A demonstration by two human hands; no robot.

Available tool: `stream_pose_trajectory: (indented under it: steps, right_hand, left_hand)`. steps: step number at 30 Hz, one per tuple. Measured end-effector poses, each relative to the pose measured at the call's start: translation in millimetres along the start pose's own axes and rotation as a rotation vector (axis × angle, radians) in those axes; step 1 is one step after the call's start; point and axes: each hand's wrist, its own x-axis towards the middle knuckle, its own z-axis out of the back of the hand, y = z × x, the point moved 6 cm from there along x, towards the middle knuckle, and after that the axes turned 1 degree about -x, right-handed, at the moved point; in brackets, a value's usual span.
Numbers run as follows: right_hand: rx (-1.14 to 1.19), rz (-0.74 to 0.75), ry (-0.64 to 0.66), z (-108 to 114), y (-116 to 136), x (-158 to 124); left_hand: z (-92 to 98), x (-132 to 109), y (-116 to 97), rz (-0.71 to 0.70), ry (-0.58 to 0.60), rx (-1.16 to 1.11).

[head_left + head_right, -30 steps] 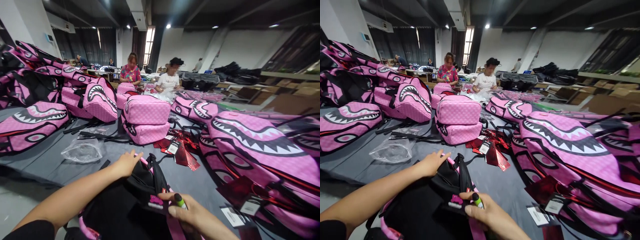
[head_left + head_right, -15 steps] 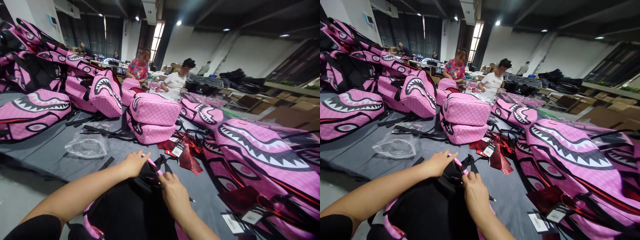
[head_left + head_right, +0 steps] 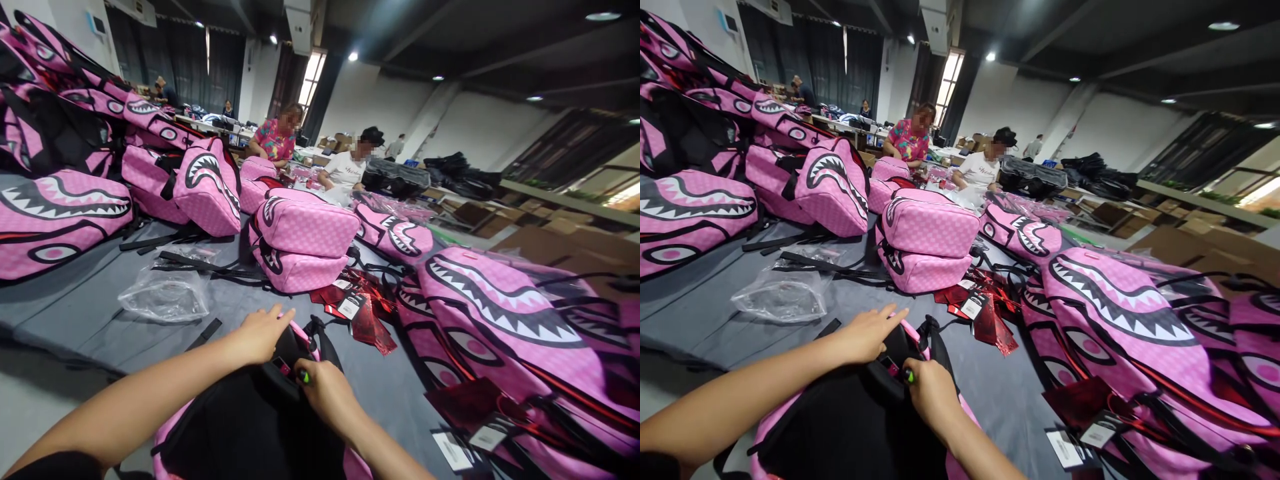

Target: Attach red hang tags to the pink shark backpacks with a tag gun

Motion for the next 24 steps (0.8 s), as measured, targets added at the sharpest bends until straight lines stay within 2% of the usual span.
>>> stream_pose_trajectory:
  steps: [3,5,9,13,16,19,21,24]
  right_hand:
    - [-0.149,0.087,0.067,2.7,16.0,1.6]
    - [-0.232,0.113,0.065,2.6,24.1,4.6]
    - [-0.206,0.131,0.105,-5.3,30.9,13.9]
    - [-0.180,0.149,0.146,-9.2,29.5,17.9]
    - [-0.096,0.144,0.047,-2.6,31.7,18.7]
    - [0.128,0.254,-0.075,2.9,49.1,23.0]
    - [0.183,0.315,-0.075,0.9,61.3,28.4]
    - [0.100,0.361,-0.074,-0.6,69.7,34.1]
  left_hand:
    - [-2.2,-21.9,15.9,0.009,-0.058,-0.299]
    - [-12.7,-38.0,31.2,0.087,-0.071,-0.432]
    - [-34.8,-56.9,52.3,0.276,-0.108,-0.448]
    - [-38.1,-57.7,52.5,0.278,-0.120,-0.451]
    - [-34.6,-59.5,51.5,0.253,-0.139,-0.528]
    - [-32.0,-62.3,49.6,0.223,-0.173,-0.526]
    - [-31.7,-63.8,47.5,0.225,-0.171,-0.457]
    - [-31.1,-66.1,43.4,0.239,-0.140,-0.387]
